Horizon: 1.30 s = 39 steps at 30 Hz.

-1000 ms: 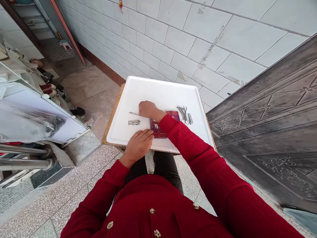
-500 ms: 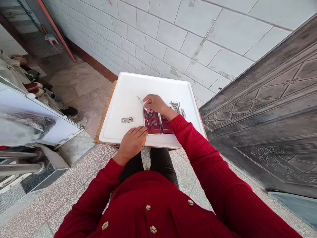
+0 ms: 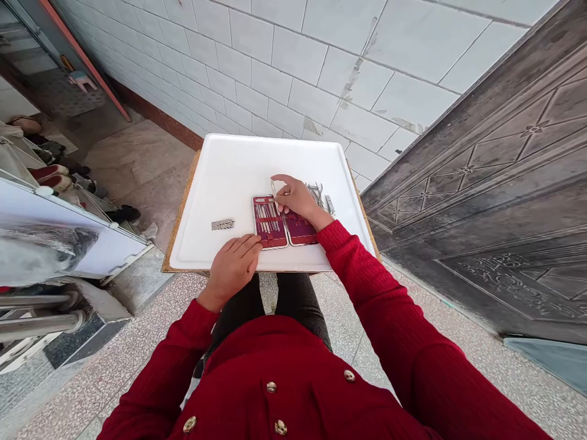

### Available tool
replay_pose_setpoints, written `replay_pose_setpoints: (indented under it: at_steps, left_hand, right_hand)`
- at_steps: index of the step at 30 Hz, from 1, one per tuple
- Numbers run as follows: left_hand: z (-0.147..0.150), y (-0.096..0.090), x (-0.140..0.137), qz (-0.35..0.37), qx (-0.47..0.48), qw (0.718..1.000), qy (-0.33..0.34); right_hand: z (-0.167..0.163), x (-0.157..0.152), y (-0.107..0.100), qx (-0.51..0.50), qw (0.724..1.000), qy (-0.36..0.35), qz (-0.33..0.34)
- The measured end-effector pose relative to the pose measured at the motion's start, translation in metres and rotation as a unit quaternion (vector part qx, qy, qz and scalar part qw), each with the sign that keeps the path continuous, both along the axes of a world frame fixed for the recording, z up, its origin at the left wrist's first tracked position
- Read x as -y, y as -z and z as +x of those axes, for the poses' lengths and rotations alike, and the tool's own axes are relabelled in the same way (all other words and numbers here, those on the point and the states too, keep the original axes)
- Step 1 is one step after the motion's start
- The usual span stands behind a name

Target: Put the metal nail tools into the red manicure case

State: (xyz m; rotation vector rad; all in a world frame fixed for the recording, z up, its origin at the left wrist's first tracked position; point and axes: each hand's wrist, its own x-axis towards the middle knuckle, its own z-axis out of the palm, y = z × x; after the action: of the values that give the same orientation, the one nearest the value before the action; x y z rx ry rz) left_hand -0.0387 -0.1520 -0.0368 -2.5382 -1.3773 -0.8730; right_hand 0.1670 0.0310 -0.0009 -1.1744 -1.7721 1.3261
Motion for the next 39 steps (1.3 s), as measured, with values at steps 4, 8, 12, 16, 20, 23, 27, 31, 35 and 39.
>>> replay_pose_setpoints:
  at_steps: [4,8,12,16,20,23,27,31,35,39]
  left_hand:
    - [0.0001,-0.0007,-0.0006,0.008,-0.01,1.0,-0.002]
    - [-0.0002,0.0001,-0.0011,0.013,-0.015,1.0,0.002]
    - [-0.0009,0.0006,-0.0012,0.0,-0.014,1.0,0.001]
    - [-0.0014,0.0001,-0.0011,0.007,-0.02,1.0,0.002]
    - [-0.0011,-0.0015,-0.0009,0.012,-0.027,1.0,0.0]
    - [-0.0007,-0.0026,-0.001,0.017,-0.028,0.999,0.003]
    - [-0.0009,-0.0023,-0.0013,0.005,-0.031,1.0,0.0]
    - [-0.0018,-0.0009,-0.0016,-0.008,-0.031,0.999,-0.001]
    - [-0.0022,-0.0009,-0.0015,-0.016,-0.023,1.0,-0.003]
    - [-0.002,-0.0014,-0.0016,-0.02,-0.019,1.0,-0.002]
  right_hand:
    - [0.0017,0.0013,-0.001,-0.01,1.0,0.0,0.003]
    - [0.0001,0.0003,-0.0002,-0.006,1.0,0.0,-0.007]
    - [-0.0026,-0.0023,0.0026,0.01,1.0,0.005,-0.005]
    - [-0.0042,-0.0028,0.0029,0.029,1.0,0.0,0.007]
    - [-0.0045,-0.0027,0.0008,0.059,0.998,-0.009,0.014]
    - [-0.0041,-0.0028,-0.0005,0.064,0.998,-0.023,0.015]
    - [-0.0033,-0.0021,-0.0019,0.061,0.998,-0.025,0.015]
    - [-0.0023,-0.0005,-0.0033,0.048,0.999,-0.017,0.009]
    - [-0.0025,0.0014,-0.0049,0.033,0.999,-0.016,-0.003]
    - [-0.0032,0.001,-0.0052,0.053,0.998,0.003,0.013]
